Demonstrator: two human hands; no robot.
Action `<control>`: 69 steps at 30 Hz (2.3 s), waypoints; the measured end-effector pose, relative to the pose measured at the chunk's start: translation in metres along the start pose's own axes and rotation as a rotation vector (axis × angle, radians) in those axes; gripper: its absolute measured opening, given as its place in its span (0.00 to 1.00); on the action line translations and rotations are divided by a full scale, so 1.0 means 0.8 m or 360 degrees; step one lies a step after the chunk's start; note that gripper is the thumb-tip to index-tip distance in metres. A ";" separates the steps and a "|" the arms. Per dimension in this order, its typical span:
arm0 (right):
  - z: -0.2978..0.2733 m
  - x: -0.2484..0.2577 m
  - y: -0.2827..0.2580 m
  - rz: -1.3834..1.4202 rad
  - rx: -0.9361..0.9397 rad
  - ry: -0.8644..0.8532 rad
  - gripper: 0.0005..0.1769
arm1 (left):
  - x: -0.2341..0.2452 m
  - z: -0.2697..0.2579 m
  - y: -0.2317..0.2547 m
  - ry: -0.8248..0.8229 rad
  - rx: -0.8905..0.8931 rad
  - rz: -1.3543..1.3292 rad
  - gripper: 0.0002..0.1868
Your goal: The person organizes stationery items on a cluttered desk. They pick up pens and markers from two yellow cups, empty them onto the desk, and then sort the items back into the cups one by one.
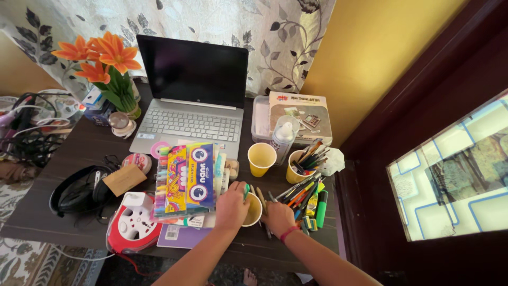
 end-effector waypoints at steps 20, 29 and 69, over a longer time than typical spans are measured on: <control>0.058 -0.037 0.004 -0.0248 0.0090 -0.0130 0.11 | -0.007 -0.006 -0.002 -0.0012 0.0123 0.0067 0.19; 0.094 -0.066 0.019 -0.0348 0.0090 -0.0129 0.10 | -0.005 -0.016 0.005 -0.0061 0.0124 -0.0002 0.16; 0.019 0.126 -0.104 0.0745 0.1038 0.0021 0.11 | 0.011 0.004 0.017 -0.0217 -0.0012 -0.0100 0.28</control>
Point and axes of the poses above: each hand's wrist, its own z-axis towards the middle knuckle, its own x-axis out of the back of the hand, y = z × x, the point moved 8 cm from there along z, towards the middle knuckle, and after that the axes turned 8 degrees about z, right-handed, at the moved point
